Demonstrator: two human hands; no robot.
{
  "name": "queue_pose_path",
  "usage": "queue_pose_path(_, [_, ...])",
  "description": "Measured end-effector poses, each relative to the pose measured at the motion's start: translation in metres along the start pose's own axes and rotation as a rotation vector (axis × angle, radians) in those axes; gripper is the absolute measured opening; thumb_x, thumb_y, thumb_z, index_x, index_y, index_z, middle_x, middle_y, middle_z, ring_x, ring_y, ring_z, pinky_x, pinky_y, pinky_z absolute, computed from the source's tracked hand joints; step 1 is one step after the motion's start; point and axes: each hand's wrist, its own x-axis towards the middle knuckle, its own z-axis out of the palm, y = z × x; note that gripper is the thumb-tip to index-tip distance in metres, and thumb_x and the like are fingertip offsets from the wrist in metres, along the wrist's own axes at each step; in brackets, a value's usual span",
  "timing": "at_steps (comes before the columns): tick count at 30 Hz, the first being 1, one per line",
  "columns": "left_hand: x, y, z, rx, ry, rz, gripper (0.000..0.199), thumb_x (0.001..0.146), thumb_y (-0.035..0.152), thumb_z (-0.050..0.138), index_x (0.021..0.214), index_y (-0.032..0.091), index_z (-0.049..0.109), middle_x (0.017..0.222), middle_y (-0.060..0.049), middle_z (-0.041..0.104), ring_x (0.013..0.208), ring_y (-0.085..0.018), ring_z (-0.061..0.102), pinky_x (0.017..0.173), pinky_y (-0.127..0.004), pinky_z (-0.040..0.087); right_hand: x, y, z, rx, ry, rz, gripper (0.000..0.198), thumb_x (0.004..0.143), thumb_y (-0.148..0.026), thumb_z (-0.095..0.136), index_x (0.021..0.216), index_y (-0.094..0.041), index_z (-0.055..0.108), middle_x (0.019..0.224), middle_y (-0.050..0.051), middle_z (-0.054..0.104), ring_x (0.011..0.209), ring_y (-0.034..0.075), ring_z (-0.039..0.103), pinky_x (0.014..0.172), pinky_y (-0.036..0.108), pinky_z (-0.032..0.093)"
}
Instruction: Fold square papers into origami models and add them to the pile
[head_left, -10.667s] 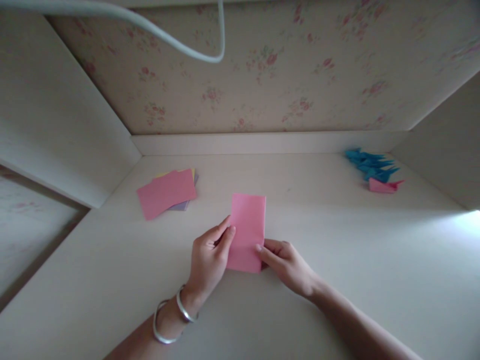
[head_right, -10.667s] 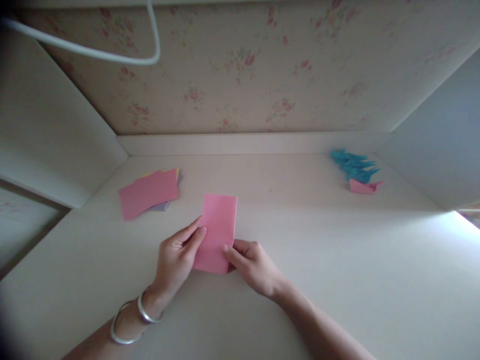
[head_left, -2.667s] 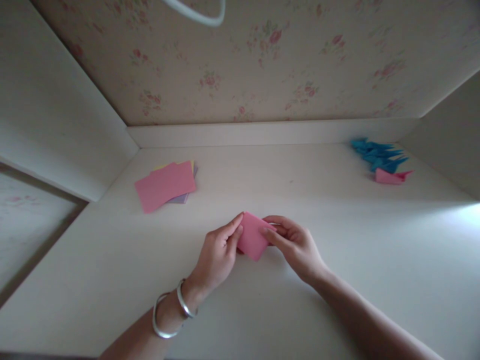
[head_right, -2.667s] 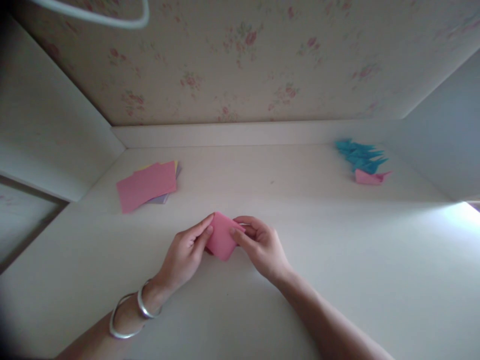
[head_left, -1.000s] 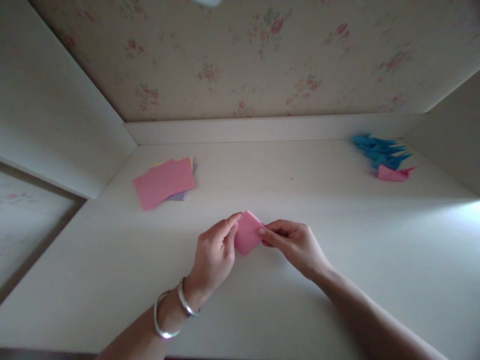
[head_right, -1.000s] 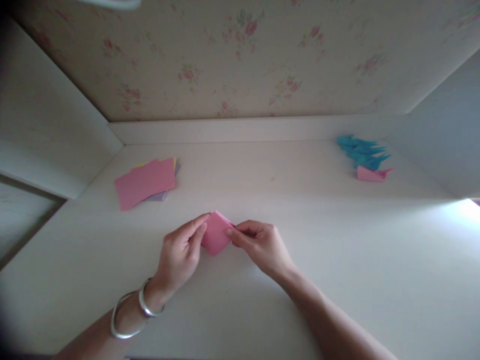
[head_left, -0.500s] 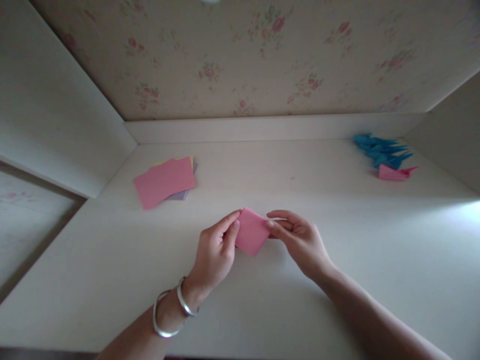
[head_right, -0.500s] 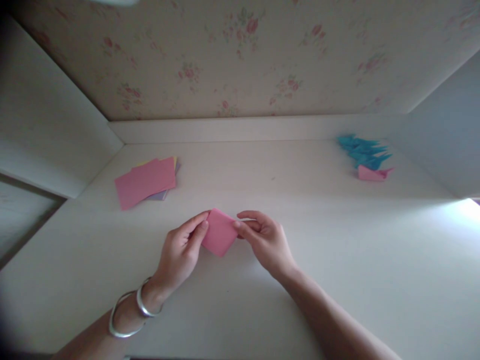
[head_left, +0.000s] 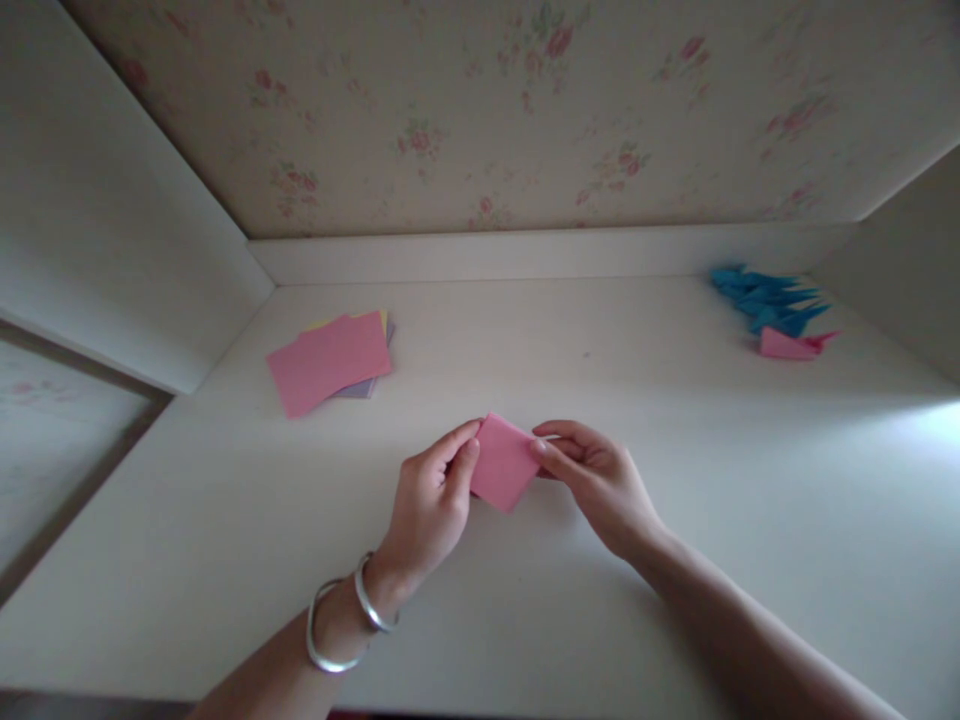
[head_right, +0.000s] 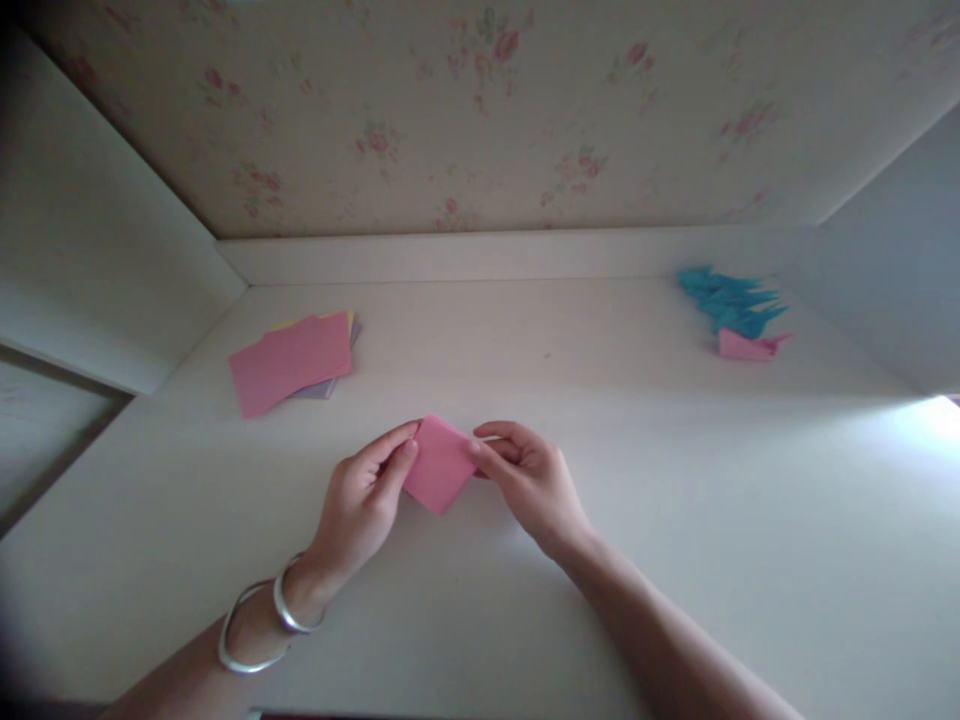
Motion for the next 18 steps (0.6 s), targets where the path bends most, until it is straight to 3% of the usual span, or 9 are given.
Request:
queue_pose_path(2, [0.0002, -0.002, 0.0, -0.015, 0.029, -0.023, 0.037, 0.097, 0.039, 0.053, 0.123, 0.017, 0.069, 0.114, -0.008, 0.076, 0.101, -0.022, 0.07, 0.081, -0.026, 0.055, -0.0006, 0.0, 0.0002, 0.025, -0.111, 0.067, 0.039, 0.076, -0.049, 0.077, 0.097, -0.017, 0.071, 0.087, 0.006, 0.077, 0.081, 0.019, 0.073, 0.082, 0.034, 0.059])
queue_pose_path(5, [0.0006, -0.0037, -0.0002, -0.029, 0.049, -0.034, 0.038, 0.097, 0.039, 0.054, 0.123, 0.017, 0.069, 0.117, -0.008, 0.075, 0.103, -0.023, 0.07, 0.083, -0.026, 0.055, -0.0028, -0.0004, 0.0011, -0.041, -0.228, 0.1, 0.042, 0.082, -0.055, 0.069, 0.088, -0.014, 0.072, 0.088, 0.008, 0.076, 0.082, 0.021, 0.073, 0.086, 0.037, 0.058])
queue_pose_path(14, [0.0001, 0.0017, 0.0003, -0.046, -0.007, -0.064, 0.038, 0.097, 0.04, 0.053, 0.123, 0.017, 0.069, 0.097, -0.008, 0.078, 0.091, -0.023, 0.071, 0.074, -0.025, 0.055, -0.0048, 0.0036, 0.0032, -0.083, -0.106, 0.0, 0.039, 0.08, -0.054, 0.071, 0.081, -0.015, 0.072, 0.075, 0.005, 0.073, 0.071, 0.018, 0.072, 0.072, 0.031, 0.061])
queue_pose_path(18, [0.0009, 0.0, 0.0005, -0.024, 0.051, -0.043, 0.038, 0.095, 0.039, 0.056, 0.122, 0.016, 0.07, 0.107, -0.009, 0.077, 0.091, -0.022, 0.071, 0.074, -0.024, 0.054, -0.0047, 0.002, 0.0036, -0.058, -0.185, 0.059, 0.041, 0.083, -0.055, 0.069, 0.088, -0.015, 0.071, 0.081, 0.005, 0.073, 0.075, 0.017, 0.072, 0.078, 0.031, 0.061])
